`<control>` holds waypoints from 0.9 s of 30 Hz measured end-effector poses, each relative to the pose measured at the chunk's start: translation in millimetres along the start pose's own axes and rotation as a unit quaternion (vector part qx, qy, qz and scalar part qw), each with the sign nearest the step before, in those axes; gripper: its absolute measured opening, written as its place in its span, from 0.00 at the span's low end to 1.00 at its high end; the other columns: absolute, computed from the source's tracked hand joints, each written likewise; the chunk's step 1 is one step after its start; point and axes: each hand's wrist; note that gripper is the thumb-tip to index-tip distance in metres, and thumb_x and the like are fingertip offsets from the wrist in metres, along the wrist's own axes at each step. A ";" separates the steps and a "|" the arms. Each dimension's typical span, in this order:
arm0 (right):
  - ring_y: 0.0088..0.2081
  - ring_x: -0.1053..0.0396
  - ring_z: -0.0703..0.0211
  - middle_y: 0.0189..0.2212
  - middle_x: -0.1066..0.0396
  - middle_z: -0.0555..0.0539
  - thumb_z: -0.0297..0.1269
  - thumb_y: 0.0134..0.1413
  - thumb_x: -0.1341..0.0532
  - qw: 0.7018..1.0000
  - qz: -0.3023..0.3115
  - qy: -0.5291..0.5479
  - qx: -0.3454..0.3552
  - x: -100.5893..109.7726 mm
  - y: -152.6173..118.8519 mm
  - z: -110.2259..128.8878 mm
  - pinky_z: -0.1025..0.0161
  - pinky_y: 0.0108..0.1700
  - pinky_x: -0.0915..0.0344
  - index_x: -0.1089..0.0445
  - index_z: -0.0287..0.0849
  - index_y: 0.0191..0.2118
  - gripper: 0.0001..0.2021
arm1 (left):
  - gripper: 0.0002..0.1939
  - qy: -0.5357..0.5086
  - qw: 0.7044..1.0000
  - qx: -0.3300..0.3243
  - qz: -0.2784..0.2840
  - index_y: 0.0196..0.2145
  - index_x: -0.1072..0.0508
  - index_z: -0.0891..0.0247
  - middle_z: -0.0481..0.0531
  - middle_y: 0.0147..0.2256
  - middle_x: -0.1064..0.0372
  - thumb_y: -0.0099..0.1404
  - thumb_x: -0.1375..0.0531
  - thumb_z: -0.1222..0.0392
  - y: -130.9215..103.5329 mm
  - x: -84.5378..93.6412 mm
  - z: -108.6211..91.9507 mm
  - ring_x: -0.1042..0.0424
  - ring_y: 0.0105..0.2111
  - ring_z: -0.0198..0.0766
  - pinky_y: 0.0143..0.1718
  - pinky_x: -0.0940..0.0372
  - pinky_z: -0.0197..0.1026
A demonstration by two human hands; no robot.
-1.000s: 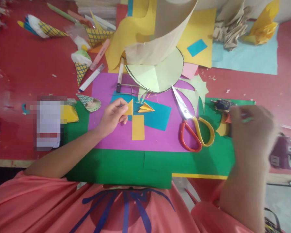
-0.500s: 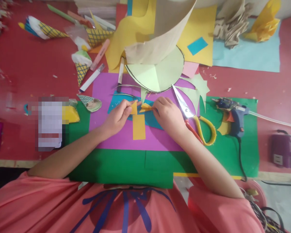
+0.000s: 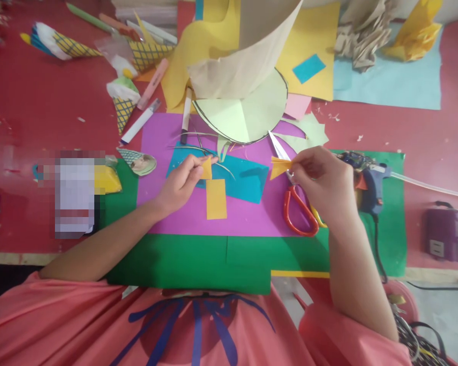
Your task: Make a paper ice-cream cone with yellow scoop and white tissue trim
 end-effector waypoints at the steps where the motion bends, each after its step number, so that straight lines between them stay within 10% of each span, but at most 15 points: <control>1: 0.31 0.27 0.57 0.30 0.25 0.48 0.29 0.54 0.36 0.999 0.026 0.021 0.002 -3.1 -1.2 -1.6 0.58 0.39 0.31 0.26 0.48 0.36 0.06 | 0.13 0.000 1.000 -0.022 -0.011 0.38 0.38 0.59 0.59 0.56 0.29 0.75 0.54 0.49 0.0 0.7 -0.1 0.32 0.59 0.43 0.58 0.38 0.48; 9: 0.34 0.27 0.59 0.34 0.22 0.48 0.29 0.56 0.41 0.968 0.220 0.049 0.111 -47.1 3.2 13.3 0.61 0.37 0.31 0.21 0.47 0.35 0.11 | 0.13 0.026 0.981 -0.131 -0.140 0.31 0.39 0.58 0.52 0.38 0.30 0.73 0.50 0.52 -2.0 6.4 -1.5 0.29 0.43 0.38 0.46 0.34 0.42; 16: 0.32 0.29 0.62 0.30 0.26 0.49 0.29 0.53 0.44 0.968 0.192 0.161 0.002 -75.7 -1.0 27.4 0.63 0.35 0.32 0.27 0.42 0.30 0.08 | 0.15 -0.014 0.994 -0.067 -0.090 0.30 0.39 0.59 0.45 0.26 0.39 0.72 0.49 0.49 -7.7 3.5 -6.6 0.38 0.25 0.31 0.26 0.42 0.36; 23: 0.29 0.26 0.64 0.31 0.28 0.54 0.35 0.50 0.31 0.919 0.189 0.335 -0.084 -89.8 -13.4 22.6 0.63 0.35 0.24 0.31 0.48 0.46 0.17 | 0.16 -0.113 0.992 0.016 -0.048 0.27 0.39 0.60 0.42 0.21 0.46 0.71 0.46 0.50 -11.1 -5.7 -14.9 0.44 0.20 0.28 0.21 0.48 0.34; 27: 0.30 0.24 0.64 0.29 0.25 0.52 0.37 0.48 0.28 0.887 0.200 0.393 -0.136 -93.6 -18.3 19.2 0.65 0.35 0.22 0.27 0.43 0.36 0.10 | 0.16 -0.175 0.983 0.048 -0.026 0.28 0.37 0.60 0.42 0.21 0.46 0.71 0.45 0.49 -10.9 -9.9 -20.9 0.46 0.19 0.28 0.20 0.50 0.33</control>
Point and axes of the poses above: each hand's wrist, its own y-axis towards the middle knuckle, its own x-axis out of the back of the hand, z = x × y
